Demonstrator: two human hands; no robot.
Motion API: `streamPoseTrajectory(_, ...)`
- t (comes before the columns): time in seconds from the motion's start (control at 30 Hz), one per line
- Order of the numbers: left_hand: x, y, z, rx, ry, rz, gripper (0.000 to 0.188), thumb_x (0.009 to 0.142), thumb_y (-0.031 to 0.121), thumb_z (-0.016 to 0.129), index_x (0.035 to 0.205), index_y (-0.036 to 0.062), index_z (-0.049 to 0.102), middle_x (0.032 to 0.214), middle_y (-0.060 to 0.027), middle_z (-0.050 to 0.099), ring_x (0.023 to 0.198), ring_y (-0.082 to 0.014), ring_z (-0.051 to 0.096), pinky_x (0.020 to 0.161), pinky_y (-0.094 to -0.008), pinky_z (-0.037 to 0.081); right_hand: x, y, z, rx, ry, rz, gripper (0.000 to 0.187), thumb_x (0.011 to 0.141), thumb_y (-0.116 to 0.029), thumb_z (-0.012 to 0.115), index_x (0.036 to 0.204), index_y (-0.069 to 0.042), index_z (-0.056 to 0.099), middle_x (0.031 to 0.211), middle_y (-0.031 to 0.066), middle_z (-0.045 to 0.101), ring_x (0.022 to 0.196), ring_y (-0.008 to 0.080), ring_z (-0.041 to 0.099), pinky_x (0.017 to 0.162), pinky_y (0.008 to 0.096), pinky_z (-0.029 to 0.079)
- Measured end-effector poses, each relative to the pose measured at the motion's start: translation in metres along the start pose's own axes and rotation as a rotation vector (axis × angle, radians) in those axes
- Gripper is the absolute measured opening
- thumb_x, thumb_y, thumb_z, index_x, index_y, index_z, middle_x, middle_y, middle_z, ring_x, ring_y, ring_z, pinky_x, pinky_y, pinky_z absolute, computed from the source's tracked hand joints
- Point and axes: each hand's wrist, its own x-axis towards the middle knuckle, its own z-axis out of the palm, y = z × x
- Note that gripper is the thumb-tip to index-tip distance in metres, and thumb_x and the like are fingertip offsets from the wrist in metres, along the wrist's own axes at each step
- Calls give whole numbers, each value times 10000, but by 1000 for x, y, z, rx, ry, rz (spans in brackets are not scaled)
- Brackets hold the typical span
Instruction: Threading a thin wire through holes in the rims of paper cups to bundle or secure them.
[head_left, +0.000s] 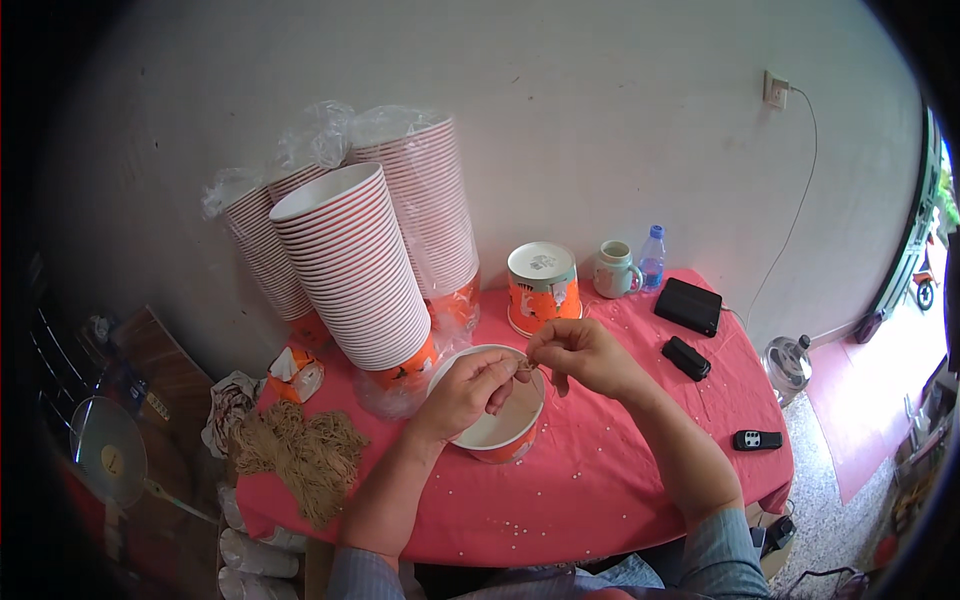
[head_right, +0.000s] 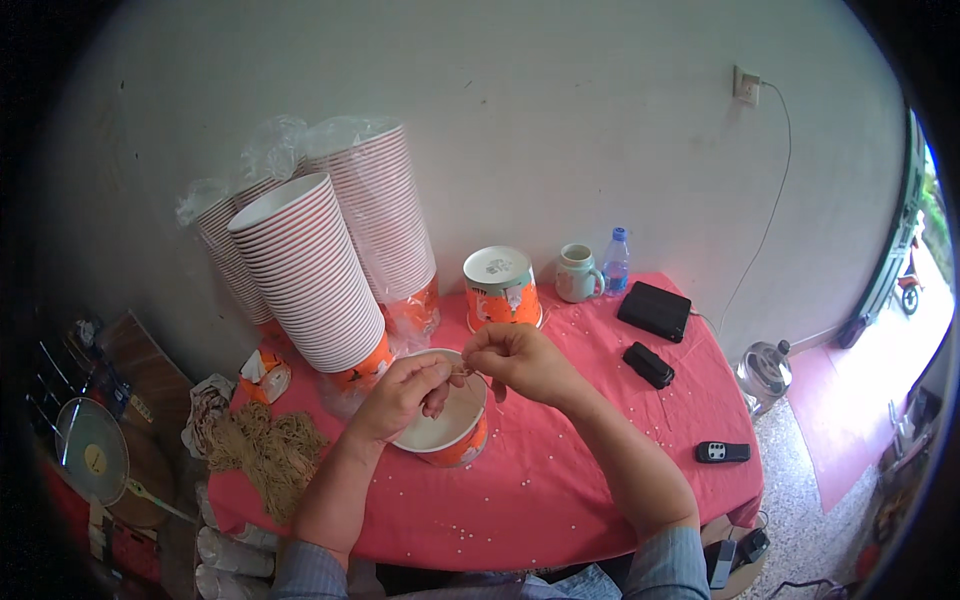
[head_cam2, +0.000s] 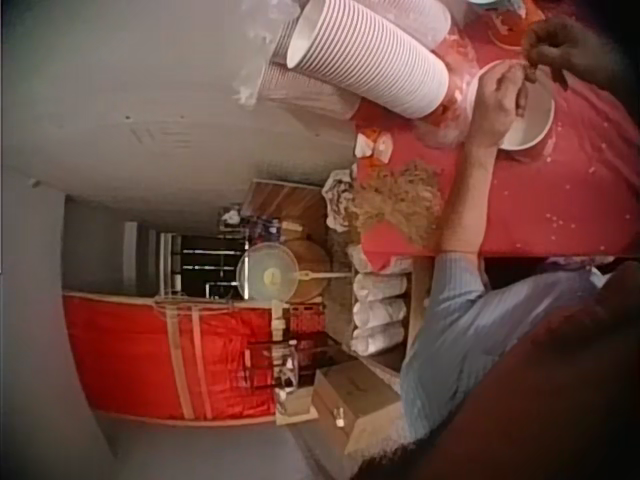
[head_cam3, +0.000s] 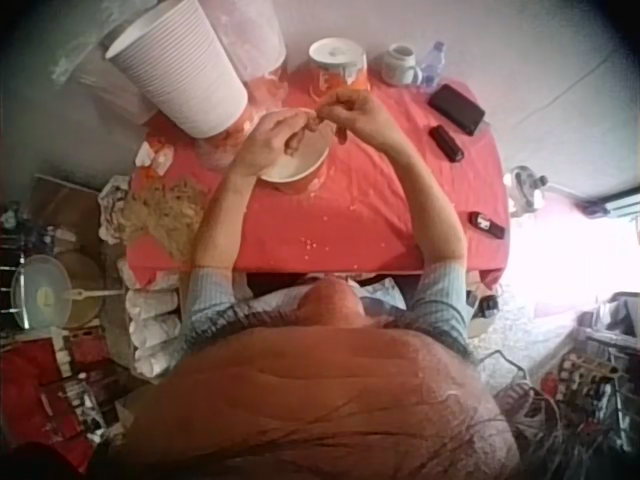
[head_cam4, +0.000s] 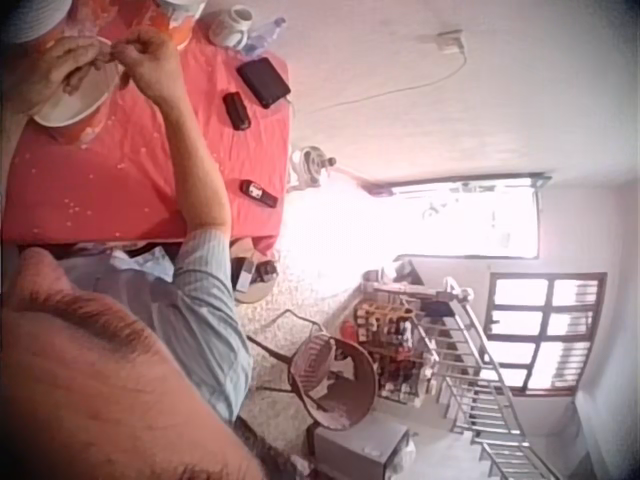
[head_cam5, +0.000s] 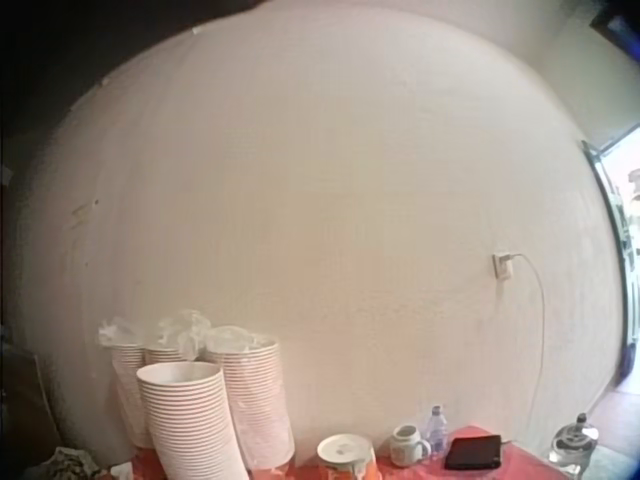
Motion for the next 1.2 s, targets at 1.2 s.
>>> streamPoseTrajectory(1.2, -1, 8, -3, 75, 92, 11, 320, 1149, 277, 613, 1186, 13, 790, 743, 58, 605, 624, -16, 475, 563, -224, 415, 3, 10, -9, -87, -66, -35, 93, 1029, -84, 713, 1031, 5, 737, 919, 47, 775, 846, 112, 738, 764, 272, 570)
